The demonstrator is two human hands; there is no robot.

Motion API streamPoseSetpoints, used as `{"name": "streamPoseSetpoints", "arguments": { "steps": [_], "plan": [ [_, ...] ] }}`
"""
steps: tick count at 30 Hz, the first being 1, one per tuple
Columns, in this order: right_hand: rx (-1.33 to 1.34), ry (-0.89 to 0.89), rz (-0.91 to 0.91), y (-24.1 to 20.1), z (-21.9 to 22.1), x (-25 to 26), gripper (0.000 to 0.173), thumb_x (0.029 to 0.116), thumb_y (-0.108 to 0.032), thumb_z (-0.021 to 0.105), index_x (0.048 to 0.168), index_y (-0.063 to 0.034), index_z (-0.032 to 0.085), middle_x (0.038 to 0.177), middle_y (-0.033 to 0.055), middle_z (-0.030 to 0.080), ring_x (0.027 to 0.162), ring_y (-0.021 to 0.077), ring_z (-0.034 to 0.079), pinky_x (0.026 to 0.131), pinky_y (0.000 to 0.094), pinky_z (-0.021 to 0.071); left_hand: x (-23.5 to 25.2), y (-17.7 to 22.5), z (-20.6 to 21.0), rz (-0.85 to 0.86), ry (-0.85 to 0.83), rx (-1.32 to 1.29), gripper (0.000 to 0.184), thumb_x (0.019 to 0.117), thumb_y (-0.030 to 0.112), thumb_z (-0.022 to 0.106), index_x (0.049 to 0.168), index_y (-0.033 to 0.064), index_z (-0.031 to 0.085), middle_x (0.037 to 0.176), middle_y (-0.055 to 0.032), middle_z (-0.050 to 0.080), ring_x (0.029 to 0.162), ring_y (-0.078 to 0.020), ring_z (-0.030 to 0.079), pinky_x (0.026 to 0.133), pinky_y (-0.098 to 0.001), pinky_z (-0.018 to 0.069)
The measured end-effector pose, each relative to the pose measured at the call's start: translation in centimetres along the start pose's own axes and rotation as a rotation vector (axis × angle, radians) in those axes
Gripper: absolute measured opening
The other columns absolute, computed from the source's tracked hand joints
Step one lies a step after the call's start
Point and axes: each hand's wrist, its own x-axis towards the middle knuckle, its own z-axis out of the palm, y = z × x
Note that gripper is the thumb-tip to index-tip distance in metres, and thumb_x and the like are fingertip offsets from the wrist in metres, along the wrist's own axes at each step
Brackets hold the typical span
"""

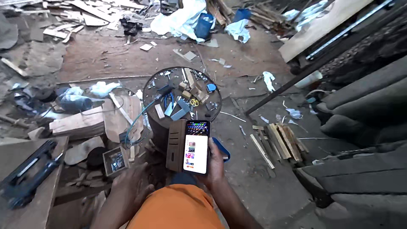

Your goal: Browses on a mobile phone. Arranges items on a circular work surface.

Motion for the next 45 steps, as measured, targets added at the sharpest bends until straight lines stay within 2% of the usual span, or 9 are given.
{"name": "streamPoseSetpoints", "arguments": {
  "steps": [3,8,13,18,25,32,36,40,45],
  "plan": [
    [0.052,-0.02,-0.015,-1.2,0.4,3.5,0.053,0.0972,-0.064,0.05,0.129,-0.0243,0.063,0.12,0.0044,0.07,0.107,0.0179,0.07,0.089,0.0447,0.0596,3.4,-1.4,-1.7,-0.011,-0.105,0.143,0.073,0.0922,0.063,0.061,0.153,0.0249,0.048,0.145,-0.0067,0.058,0.132,-0.0336,0.055,0.108,-0.0624,0.0407],
    [-0.029,0.049,-0.053,-3.2,-0.2,8.1,0.052,0.1004,-0.065,0.041,0.13,-0.0285,0.061,0.121,-0.0007,0.069,0.109,0.0133,0.068,0.089,0.0406,0.0588,7.0,-2.3,-3.2,-0.058,-0.369,0.181,0.072,0.0946,0.062,0.059,0.155,0.0238,0.046,0.148,-0.0103,0.057,0.136,-0.0356,0.052,0.112,-0.0616,0.0373],
    [-0.096,0.059,-0.054,-5.8,-2.5,13.7,0.052,0.104,-0.061,0.035,0.129,-0.0255,0.062,0.119,0.0009,0.071,0.108,0.0145,0.069,0.088,0.0416,0.0599,8.3,-3.3,-1.5,-0.169,-0.352,0.118,0.067,0.0954,0.057,0.06,0.152,0.023,0.05,0.152,-0.0106,0.052,0.141,-0.0359,0.047,0.113,-0.0643,0.0352],
    [-0.018,0.135,0.048,-6.5,-5.0,24.9,0.055,0.1057,-0.059,0.03,0.128,-0.0174,0.059,0.113,0.0096,0.071,0.102,0.0237,0.07,0.084,0.0482,0.0598,9.6,-1.5,-0.8,-0.352,-0.358,-0.073,0.059,0.1022,0.049,0.054,0.154,0.0205,0.049,0.153,-0.0161,0.052,0.141,-0.0414,0.048,0.113,-0.0685,0.0331],
    [-0.173,0.22,0.202,-6.0,-9.8,34.9,0.056,0.1085,-0.055,0.024,0.131,-0.0143,0.056,0.11,0.008,0.071,0.099,0.02,0.07,0.083,0.0428,0.0594,14.8,0.2,0.4,-0.399,-0.372,-0.106,0.062,0.0992,0.048,0.059,0.155,0.0229,0.047,0.151,-0.0137,0.053,0.141,-0.0388,0.048,0.114,-0.0665,0.0334],
    [-0.505,0.511,0.271,-7.5,-13.7,36.3,0.063,0.1062,-0.058,0.037,0.134,-0.0051,0.057,0.118,0.0162,0.07,0.105,0.0284,0.07,0.089,0.0528,0.0578,16.2,1.2,2.2,-0.587,-0.325,-0.145,0.066,0.0997,0.05,0.057,0.156,0.0189,0.045,0.151,-0.0144,0.054,0.14,-0.0392,0.049,0.113,-0.0675,0.0342],
    [-0.742,0.578,0.234,-8.3,-13.4,36.5,0.055,0.1075,-0.048,0.045,0.134,-0.0011,0.056,0.116,0.0189,0.068,0.104,0.0275,0.068,0.091,0.0498,0.0565,17.6,2.8,2.1,-0.582,-0.432,-0.176,0.058,0.1015,0.042,0.056,0.154,0.0196,0.048,0.15,-0.0114,0.055,0.139,-0.0368,0.05,0.115,-0.0646,0.0337],
    [-0.791,0.553,0.181,-8.8,-13.3,37.0,0.044,0.1095,-0.037,0.045,0.119,0.0027,0.06,0.102,0.0166,0.068,0.091,0.0223,0.068,0.083,0.0434,0.0573,20.3,2.6,2.0,-0.522,-0.428,-0.153,0.06,0.1017,0.047,0.055,0.154,0.0202,0.048,0.15,-0.0112,0.055,0.14,-0.0356,0.049,0.116,-0.063,0.0335],
    [-0.826,0.542,0.18,-9.0,-13.1,37.3,0.043,0.1102,-0.036,0.044,0.115,0.0023,0.063,0.099,0.0166,0.069,0.088,0.0223,0.068,0.081,0.0431,0.0577,27.8,1.2,4.4,-0.418,-0.126,-0.389,0.065,0.0999,0.05,0.06,0.154,0.0179,0.046,0.146,-0.0135,0.057,0.133,-0.0337,0.056,0.111,-0.0591,0.0437]
  ]
}}
